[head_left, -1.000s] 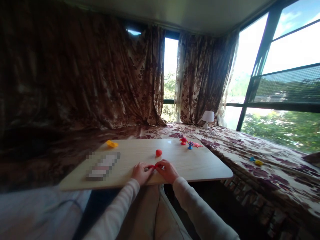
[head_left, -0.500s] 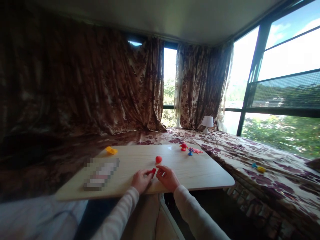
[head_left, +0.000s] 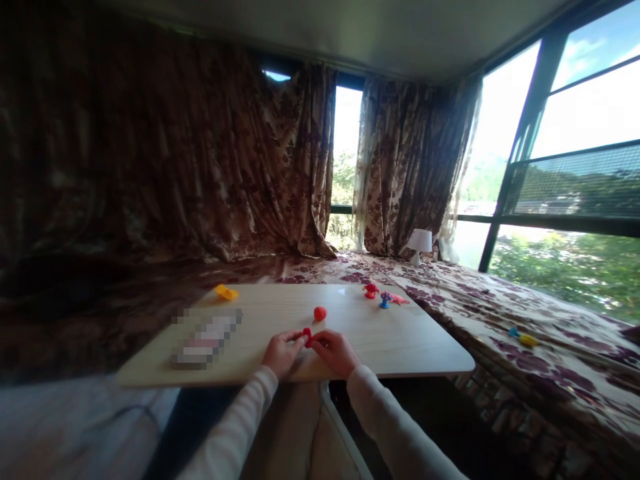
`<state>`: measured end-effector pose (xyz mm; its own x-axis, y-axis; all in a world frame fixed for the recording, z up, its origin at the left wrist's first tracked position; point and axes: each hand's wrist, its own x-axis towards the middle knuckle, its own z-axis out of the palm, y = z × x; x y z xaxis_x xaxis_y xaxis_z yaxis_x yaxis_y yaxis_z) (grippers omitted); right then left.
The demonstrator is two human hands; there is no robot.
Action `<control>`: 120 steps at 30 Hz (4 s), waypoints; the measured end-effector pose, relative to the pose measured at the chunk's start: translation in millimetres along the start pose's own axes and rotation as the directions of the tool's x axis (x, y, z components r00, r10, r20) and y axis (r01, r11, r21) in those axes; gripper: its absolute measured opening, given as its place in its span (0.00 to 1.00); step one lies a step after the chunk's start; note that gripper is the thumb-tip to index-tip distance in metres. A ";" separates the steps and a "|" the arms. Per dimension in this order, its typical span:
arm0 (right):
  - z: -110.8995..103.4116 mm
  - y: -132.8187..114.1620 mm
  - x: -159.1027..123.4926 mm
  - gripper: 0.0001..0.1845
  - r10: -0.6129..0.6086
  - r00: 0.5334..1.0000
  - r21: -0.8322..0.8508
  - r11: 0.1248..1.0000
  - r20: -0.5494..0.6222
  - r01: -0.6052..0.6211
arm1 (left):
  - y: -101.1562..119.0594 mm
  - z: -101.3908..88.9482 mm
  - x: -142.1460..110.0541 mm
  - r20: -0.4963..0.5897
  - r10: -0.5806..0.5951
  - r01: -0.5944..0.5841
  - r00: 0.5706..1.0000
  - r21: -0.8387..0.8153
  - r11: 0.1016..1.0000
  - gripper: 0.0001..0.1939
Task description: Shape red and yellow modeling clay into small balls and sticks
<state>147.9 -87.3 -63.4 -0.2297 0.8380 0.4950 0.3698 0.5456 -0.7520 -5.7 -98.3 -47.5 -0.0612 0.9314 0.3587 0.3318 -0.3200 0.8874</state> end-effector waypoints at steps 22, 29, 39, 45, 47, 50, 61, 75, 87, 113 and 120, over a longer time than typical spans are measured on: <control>-4.7 -10.2 -4.7 0.10 -0.092 0.995 -0.272 0.957 0.034 0.098 | -3.1 -0.7 0.8 0.061 0.051 -0.054 0.997 0.043 0.998 0.14; -6.2 -10.8 -5.0 0.15 -0.125 0.989 -0.248 0.959 0.072 0.139 | 1.5 -1.1 -1.9 0.074 0.080 -0.087 0.994 0.089 0.992 0.13; -8.7 -13.3 -4.4 0.16 -0.098 0.990 -0.190 0.975 0.100 0.116 | 2.3 -2.9 -2.5 0.122 0.096 -0.105 0.988 0.068 0.992 0.14; -2.4 -7.5 -4.6 0.09 -0.054 0.998 -0.121 0.991 0.015 0.056 | -5.2 2.5 0.0 0.042 0.037 -0.035 0.998 -0.043 0.998 0.11; -1.2 -4.6 -4.1 0.07 -0.067 0.998 -0.116 0.991 -0.019 0.065 | -7.9 2.3 0.1 0.028 0.057 -0.057 0.998 0.021 0.998 0.09; -1.3 -0.9 -3.0 0.06 -0.139 0.989 -0.175 0.976 -0.058 0.127 | -10.3 -1.1 -1.2 0.004 0.159 -0.155 0.987 0.260 0.953 0.04; -3.7 3.6 -3.1 0.05 -0.128 0.992 -0.225 0.966 -0.001 0.125 | -6.3 -1.1 -2.9 0.059 0.083 -0.102 0.995 0.502 0.859 0.08; -0.9 -1.9 2.9 0.07 0.033 0.999 -0.244 0.969 -0.020 -0.037 | -8.9 -1.2 -1.0 0.067 0.075 -0.100 0.995 0.533 0.840 0.08; -4.9 5.1 -3.9 0.28 -0.232 0.972 -0.271 0.934 0.029 0.231 | -8.9 -1.6 -2.2 0.104 0.063 -0.114 0.993 0.607 0.786 0.06; -6.4 -3.9 -9.3 0.33 -0.320 0.937 -0.361 0.865 0.141 0.349 | -11.5 -0.7 -2.1 0.120 0.099 -0.152 0.988 0.621 0.769 0.08; -6.1 -5.0 -9.3 0.33 -0.335 0.929 -0.352 0.860 0.158 0.370 | -11.4 -1.1 -1.9 0.119 0.095 -0.149 0.988 0.631 0.761 0.07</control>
<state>153.7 -97.9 -61.6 -0.4793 0.5972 0.6432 0.5500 0.7754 -0.3101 -10.4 -96.6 -58.0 0.0830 0.9106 0.4049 0.8559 -0.2732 0.4390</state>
